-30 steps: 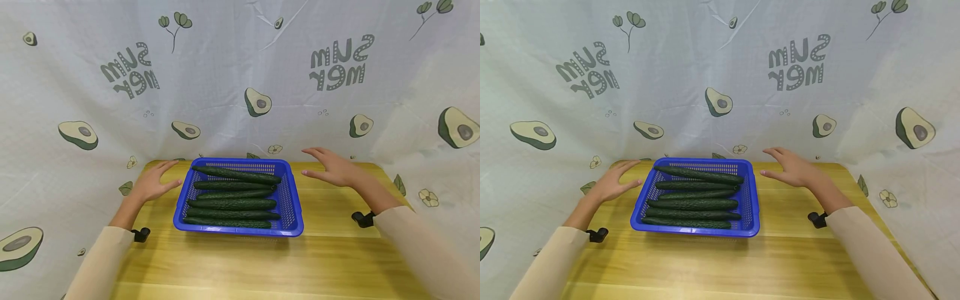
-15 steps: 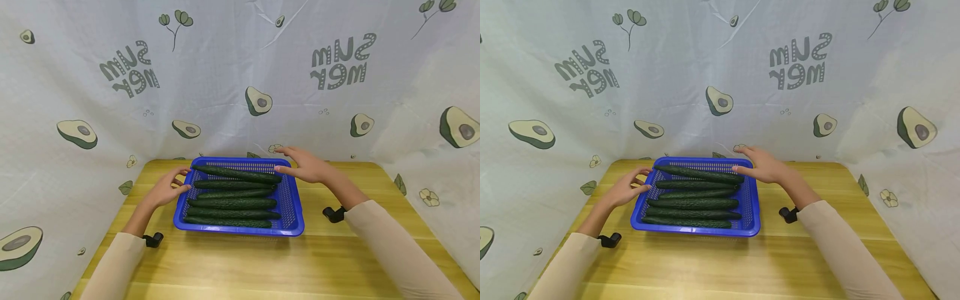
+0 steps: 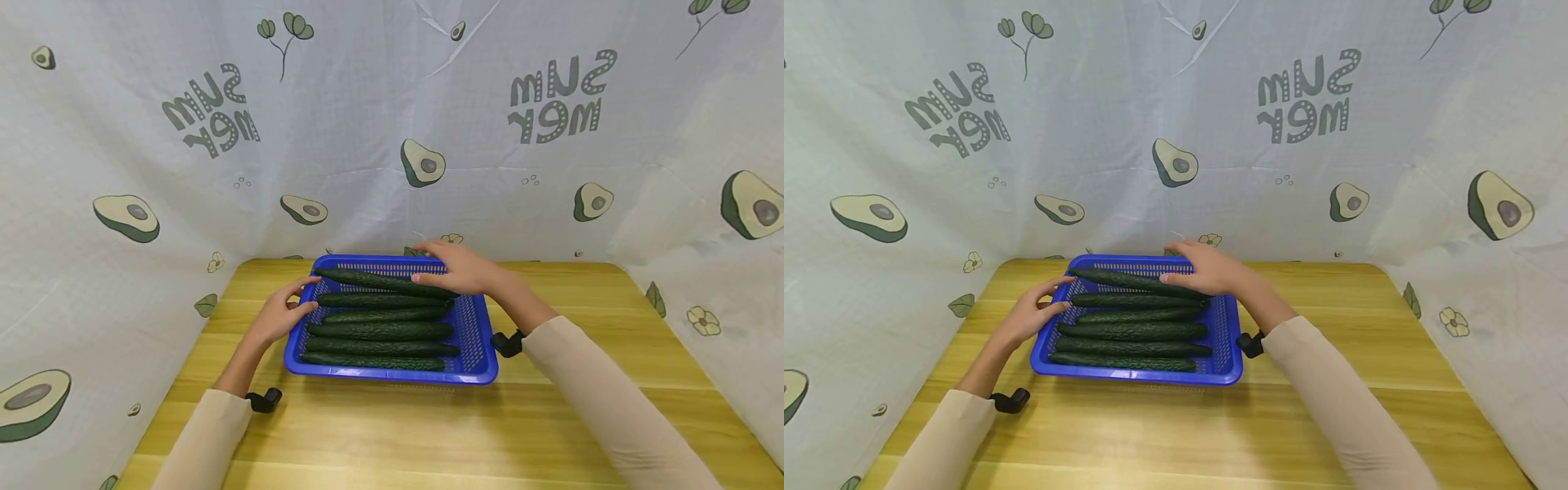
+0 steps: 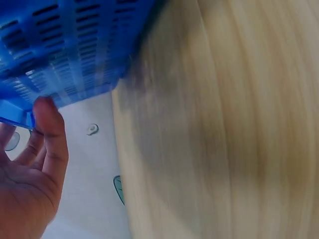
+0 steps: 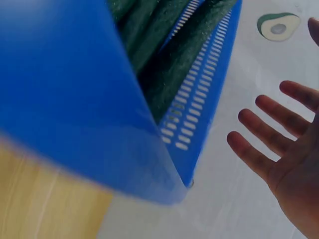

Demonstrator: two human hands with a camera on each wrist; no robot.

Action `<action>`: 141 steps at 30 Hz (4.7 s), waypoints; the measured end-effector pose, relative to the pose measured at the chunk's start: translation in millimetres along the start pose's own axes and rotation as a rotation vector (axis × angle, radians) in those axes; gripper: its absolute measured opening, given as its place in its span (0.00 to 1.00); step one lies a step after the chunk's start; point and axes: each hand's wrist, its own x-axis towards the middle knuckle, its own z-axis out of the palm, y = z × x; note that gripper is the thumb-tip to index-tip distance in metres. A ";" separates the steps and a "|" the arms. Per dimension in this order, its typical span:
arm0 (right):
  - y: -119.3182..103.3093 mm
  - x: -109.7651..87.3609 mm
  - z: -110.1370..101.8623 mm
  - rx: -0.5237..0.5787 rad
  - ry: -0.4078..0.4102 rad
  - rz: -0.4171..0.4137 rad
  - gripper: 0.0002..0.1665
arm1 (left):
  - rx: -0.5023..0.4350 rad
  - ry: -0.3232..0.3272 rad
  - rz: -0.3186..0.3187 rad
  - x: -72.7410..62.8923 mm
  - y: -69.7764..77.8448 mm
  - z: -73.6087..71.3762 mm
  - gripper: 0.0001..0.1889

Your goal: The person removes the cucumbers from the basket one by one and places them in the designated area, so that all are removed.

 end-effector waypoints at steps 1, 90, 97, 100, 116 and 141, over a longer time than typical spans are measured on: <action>-0.9 3.0 2.2 0.000 -0.011 0.002 0.45 | -0.012 0.009 -0.008 -0.8 0.1 1.1 0.29; 22.2 -34.8 -7.5 0.100 0.125 0.072 0.26 | -0.273 0.075 -0.171 -14.9 31.5 4.9 0.32; 36.1 -64.8 -17.9 0.090 0.145 0.102 0.26 | -0.273 0.088 -0.176 -6.1 7.4 12.4 0.32; 41.2 -77.2 -22.3 0.082 0.155 0.113 0.25 | -0.257 0.099 -0.166 -3.5 -1.9 15.1 0.31; 80.3 -135.6 -37.6 0.016 0.222 0.145 0.23 | -0.288 0.086 -0.164 -2.5 0.3 13.9 0.31; 159.7 -206.0 -25.5 -0.017 0.225 0.221 0.24 | -0.332 0.040 -0.186 -13.4 24.9 4.1 0.32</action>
